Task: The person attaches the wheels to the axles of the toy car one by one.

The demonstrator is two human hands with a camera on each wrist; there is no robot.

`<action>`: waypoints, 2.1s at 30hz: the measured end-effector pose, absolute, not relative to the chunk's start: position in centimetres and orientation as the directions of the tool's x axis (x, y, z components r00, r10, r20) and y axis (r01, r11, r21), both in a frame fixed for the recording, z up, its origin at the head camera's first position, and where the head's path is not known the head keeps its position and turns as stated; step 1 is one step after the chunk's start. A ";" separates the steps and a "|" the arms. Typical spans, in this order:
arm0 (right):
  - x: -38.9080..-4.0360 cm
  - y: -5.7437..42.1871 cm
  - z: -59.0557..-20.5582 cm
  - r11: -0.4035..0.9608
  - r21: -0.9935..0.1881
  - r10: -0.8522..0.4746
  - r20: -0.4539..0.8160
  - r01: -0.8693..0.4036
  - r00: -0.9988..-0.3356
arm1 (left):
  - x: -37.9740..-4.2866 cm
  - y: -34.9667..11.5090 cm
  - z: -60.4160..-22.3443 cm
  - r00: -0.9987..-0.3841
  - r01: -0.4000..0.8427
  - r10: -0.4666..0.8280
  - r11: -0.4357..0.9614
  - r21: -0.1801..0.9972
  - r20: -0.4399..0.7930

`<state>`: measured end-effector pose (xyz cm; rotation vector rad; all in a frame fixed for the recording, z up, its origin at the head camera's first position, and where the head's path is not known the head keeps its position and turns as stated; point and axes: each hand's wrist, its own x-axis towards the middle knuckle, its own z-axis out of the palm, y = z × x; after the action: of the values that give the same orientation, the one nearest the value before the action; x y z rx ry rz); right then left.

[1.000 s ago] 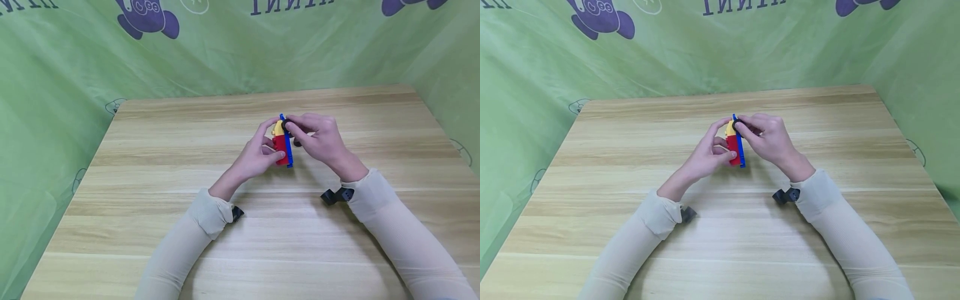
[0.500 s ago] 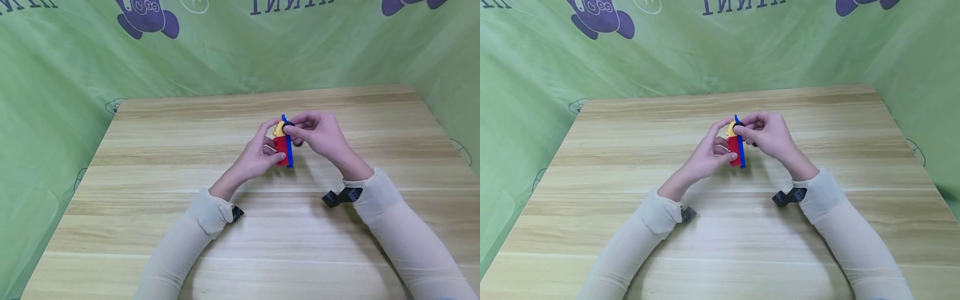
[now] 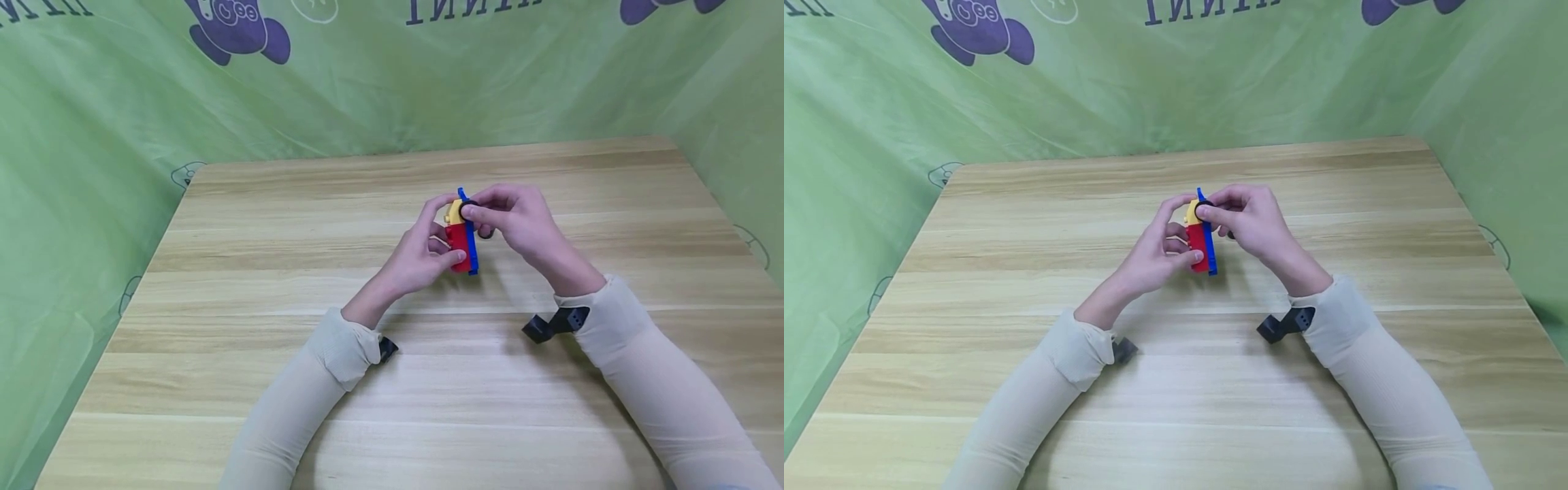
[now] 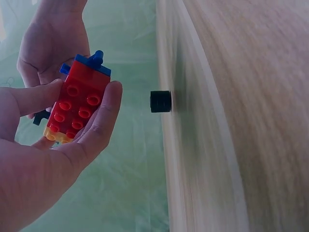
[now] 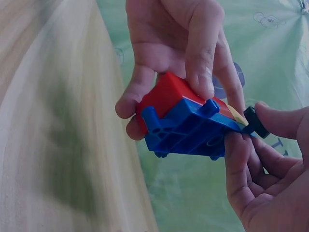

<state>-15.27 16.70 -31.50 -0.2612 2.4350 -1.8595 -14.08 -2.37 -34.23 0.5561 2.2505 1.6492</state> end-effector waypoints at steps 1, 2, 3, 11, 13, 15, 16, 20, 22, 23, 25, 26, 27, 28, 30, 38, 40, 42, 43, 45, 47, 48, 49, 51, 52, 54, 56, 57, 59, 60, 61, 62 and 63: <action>-15.2 16.7 -31.5 0.251 -0.963 -0.177 0.050 -0.095 -0.983 | -14.1 -2.4 -34.2 -0.879 0.137 0.476 0.269 0.953 -0.008; -15.2 16.7 -31.5 0.250 -0.964 -0.176 0.048 -0.092 -0.983 | -14.1 -2.4 -34.2 -0.877 0.141 0.480 0.271 0.952 -0.007; -15.2 16.7 -31.6 0.251 -0.964 -0.174 0.044 -0.088 -0.984 | -14.1 -2.4 -34.2 -0.875 0.145 0.484 0.272 0.951 -0.005; -15.2 16.6 -31.6 0.261 -0.963 -0.164 0.019 -0.062 -0.986 | -13.9 -2.3 -34.3 -0.865 0.162 0.502 0.283 0.945 -0.002; -15.2 16.6 -31.7 0.256 -0.965 -0.162 0.017 -0.059 -0.987 | -13.9 -2.3 -34.3 -0.865 0.166 0.502 0.282 0.945 0.002; -15.2 16.5 -31.7 0.252 -0.966 -0.158 0.017 -0.057 -0.987 | -14.0 -2.3 -34.4 -0.865 0.171 0.502 0.282 0.944 0.007; -15.2 16.5 -31.7 0.252 -0.966 -0.156 0.019 -0.059 -0.988 | -13.9 -2.3 -34.4 -0.865 0.172 0.501 0.282 0.944 0.008; -15.1 16.5 -31.8 0.252 -0.966 -0.145 0.025 -0.062 -0.989 | -14.0 -2.3 -34.4 -0.865 0.174 0.501 0.282 0.944 0.010; -15.1 16.4 -31.9 0.249 -0.966 -0.137 0.030 -0.064 -0.990 | -14.0 -2.3 -34.4 -0.865 0.171 0.502 0.279 0.945 0.008; -15.1 16.4 -31.9 0.246 -0.967 -0.132 0.033 -0.065 -0.991 | -14.0 -2.3 -34.4 -0.865 0.169 0.502 0.278 0.946 0.007; -15.1 16.4 -32.0 0.244 -0.967 -0.127 0.037 -0.067 -0.991 | -14.0 -2.3 -34.4 -0.865 0.165 0.502 0.277 0.947 0.004; -15.1 16.4 -32.0 0.247 -0.967 -0.124 0.038 -0.068 -0.992 | -14.0 -2.3 -34.4 -0.865 0.164 0.502 0.277 0.947 0.003; -15.0 16.4 -32.0 0.247 -0.967 -0.122 0.038 -0.067 -0.992 | -14.0 -2.2 -34.4 -0.865 0.163 0.503 0.276 0.947 0.002; -15.0 16.4 -32.0 0.247 -0.967 -0.122 0.037 -0.066 -0.992 | -14.0 -2.3 -34.4 -0.864 0.160 0.503 0.278 0.947 -0.001; -15.0 16.4 -32.1 0.247 -0.967 -0.118 0.032 -0.061 -0.992 | -14.0 -2.3 -34.5 -0.863 0.155 0.505 0.278 0.948 -0.007; -15.3 16.5 -32.2 0.214 -0.975 -0.148 0.029 -0.060 -0.989 | -14.2 -2.5 -34.5 -0.868 0.116 0.497 0.247 0.962 -0.023; -15.4 16.6 -32.2 0.209 -0.976 -0.162 0.023 -0.057 -0.986 | -14.3 -2.6 -34.5 -0.872 0.108 0.490 0.239 0.965 -0.023; -15.6 16.7 -32.2 0.207 -0.977 -0.173 0.014 -0.050 -0.985 | -14.3 -2.6 -34.4 -0.874 0.100 0.485 0.231 0.968 -0.025; -15.6 16.8 -32.2 0.203 -0.978 -0.177 0.006 -0.042 -0.984 | -14.3 -2.6 -34.4 -0.875 0.095 0.483 0.229 0.969 -0.029; -15.8 16.9 -32.2 0.193 -0.981 -0.170 -0.010 -0.023 -0.985 | -14.3 -2.6 -34.3 -0.876 0.088 0.480 0.228 0.970 -0.034; -16.0 16.9 -32.2 0.191 -0.982 -0.158 -0.022 -0.008 -0.987 | -14.3 -2.6 -34.3 -0.878 0.082 0.477 0.229 0.970 -0.038; -16.0 17.0 -32.2 0.192 -0.981 -0.149 -0.029 -0.001 -0.988 | -14.4 -2.6 -34.2 -0.879 0.082 0.475 0.228 0.970 -0.038; -16.1 17.1 -32.2 0.190 -0.982 -0.143 -0.029 0.001 -0.989 | -14.4 -2.6 -34.2 -0.880 0.081 0.473 0.228 0.970 -0.038; -16.3 17.3 -32.3 0.210 -0.978 -0.133 -0.029 0.000 -0.991 | -14.4 -2.7 -34.2 -0.883 0.069 0.467 0.217 0.974 -0.041; -16.4 17.5 -32.3 0.234 -0.972 -0.123 -0.033 0.003 -0.992 | -14.5 -2.7 -34.2 -0.885 0.062 0.464 0.211 0.976 -0.044; -16.7 17.9 -32.5 0.306 -0.952 -0.105 -0.041 0.007 -0.994 | -14.5 -2.8 -34.1 -0.887 0.052 0.460 0.200 0.978 -0.047; -16.9 18.4 -32.8 0.425 -0.905 -0.083 -0.053 0.013 -0.995 | -14.5 -2.9 -34.0 -0.888 0.041 0.457 0.191 0.981 -0.052; -17.0 18.5 -32.9 0.490 -0.872 -0.072 -0.059 0.016 -0.996 | -14.5 -2.9 -33.9 -0.888 0.038 0.456 0.191 0.981 -0.055; -17.4 18.8 -33.3 0.601 -0.798 -0.058 -0.077 0.027 -0.995 | -14.5 -3.0 -33.9 -0.888 0.036 0.456 0.194 0.980 -0.058; -17.5 18.9 -33.6 0.649 -0.761 -0.059 -0.086 0.027 -0.995 | -14.6 -3.0 -33.9 -0.888 0.034 0.455 0.195 0.980 -0.060; -17.7 19.0 -33.8 0.688 -0.726 -0.062 -0.098 0.028 -0.993 | -14.6 -3.0 -33.9 -0.889 0.032 0.454 0.196 0.980 -0.062; -17.9 19.1 -34.0 0.716 -0.697 -0.070 -0.113 0.029 -0.991 | -14.6 -3.0 -33.9 -0.889 0.030 0.453 0.195 0.980 -0.063; -18.0 19.2 -34.1 0.742 -0.669 -0.078 -0.132 0.031 -0.988 | -14.6 -3.0 -33.9 -0.889 0.028 0.453 0.194 0.981 -0.064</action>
<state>-17.99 19.19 -34.15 -0.0378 2.7892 -1.0756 -14.60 -3.03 -33.87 0.4533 2.1363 1.7428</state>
